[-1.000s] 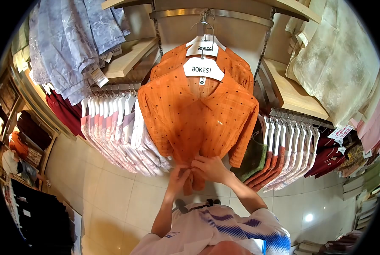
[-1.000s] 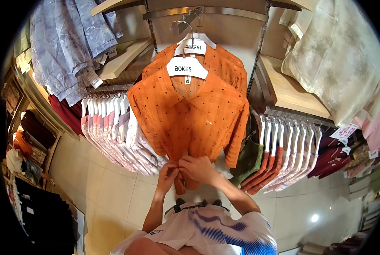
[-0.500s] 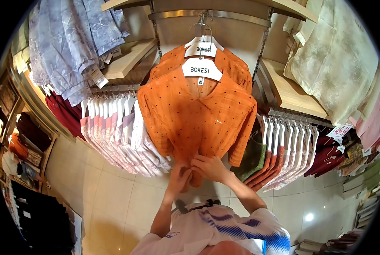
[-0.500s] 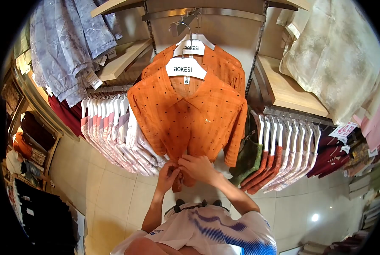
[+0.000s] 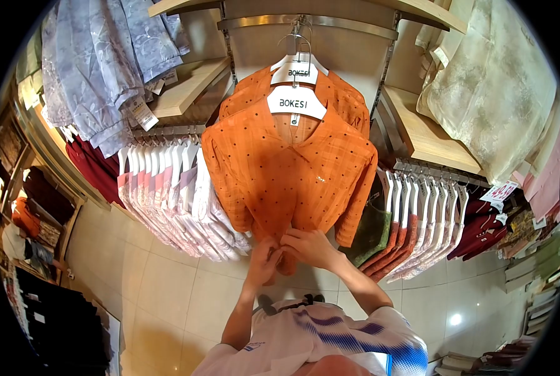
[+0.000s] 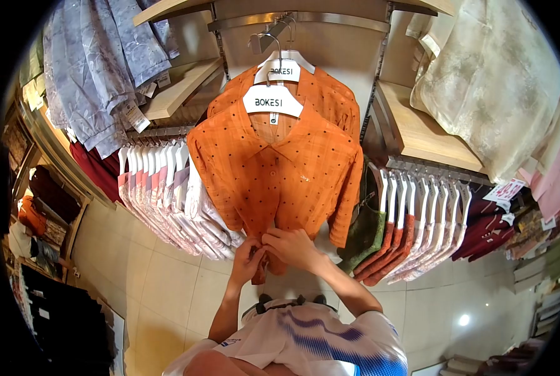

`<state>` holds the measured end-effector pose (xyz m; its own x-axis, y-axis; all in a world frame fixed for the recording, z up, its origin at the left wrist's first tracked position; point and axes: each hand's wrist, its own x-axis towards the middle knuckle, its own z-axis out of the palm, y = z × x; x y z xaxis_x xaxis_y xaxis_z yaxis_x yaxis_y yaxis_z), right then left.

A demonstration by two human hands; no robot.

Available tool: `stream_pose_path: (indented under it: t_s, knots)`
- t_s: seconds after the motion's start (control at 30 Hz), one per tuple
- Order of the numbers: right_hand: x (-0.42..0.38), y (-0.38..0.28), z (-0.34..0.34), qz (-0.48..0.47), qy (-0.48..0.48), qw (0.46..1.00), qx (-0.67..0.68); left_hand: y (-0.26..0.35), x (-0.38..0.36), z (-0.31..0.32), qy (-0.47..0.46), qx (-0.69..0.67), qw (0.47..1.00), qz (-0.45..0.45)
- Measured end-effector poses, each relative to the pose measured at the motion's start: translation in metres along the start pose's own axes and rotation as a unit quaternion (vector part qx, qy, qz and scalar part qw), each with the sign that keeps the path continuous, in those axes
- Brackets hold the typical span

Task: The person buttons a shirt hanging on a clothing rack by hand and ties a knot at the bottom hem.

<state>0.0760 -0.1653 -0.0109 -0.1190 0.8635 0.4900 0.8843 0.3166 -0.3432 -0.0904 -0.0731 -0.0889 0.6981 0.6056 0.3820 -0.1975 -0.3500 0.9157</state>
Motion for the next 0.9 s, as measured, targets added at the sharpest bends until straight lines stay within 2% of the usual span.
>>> stream_pose_path:
  t_s: [0.07,0.2,0.27,0.4,0.47,0.5,0.57,0.6,0.67,0.8,0.87,0.9]
  knots:
    - [0.000,0.000,0.000,-0.002,0.005,1.000,0.002,-0.001,0.001,0.002,0.021,0.080,0.996,0.043]
    - [0.000,0.000,0.003,0.012,0.011,1.000,-0.006,0.006,0.003,0.013,0.071,0.169,0.981,0.069]
    - [0.000,0.000,0.004,0.016,0.016,1.000,-0.009,0.009,0.008,0.017,0.116,0.260,0.948,0.142]
    - [0.002,-0.002,0.002,0.028,0.005,0.999,-0.018,0.010,0.010,0.016,0.135,0.310,0.923,0.181]
    - [0.002,-0.001,0.002,0.035,0.007,0.999,-0.013,0.012,0.010,0.013,0.085,0.223,0.967,0.093]
    - [0.003,0.001,0.002,0.036,0.034,0.999,0.004,0.008,0.009,0.014,0.085,0.223,0.967,0.091]
    - [0.006,0.005,-0.003,0.037,0.060,0.997,0.023,-0.005,0.008,0.017,0.109,0.027,0.994,0.004]
    - [0.007,0.005,-0.008,0.062,0.055,0.996,0.040,-0.009,0.006,0.016,0.108,0.027,0.994,0.002]
    - [0.010,0.008,-0.012,0.089,0.052,0.993,0.056,-0.017,0.005,0.012,0.047,0.138,0.989,-0.007]
    - [0.009,0.011,-0.012,0.085,0.077,0.992,0.058,-0.030,0.002,0.009,0.004,0.160,0.987,0.034]
    - [0.010,0.012,-0.013,0.097,0.081,0.991,0.039,-0.033,0.000,0.005,-0.045,0.118,0.989,-0.077]
    - [0.010,0.013,-0.014,0.108,0.074,0.991,0.041,-0.030,0.001,0.006,-0.044,0.118,0.989,-0.077]
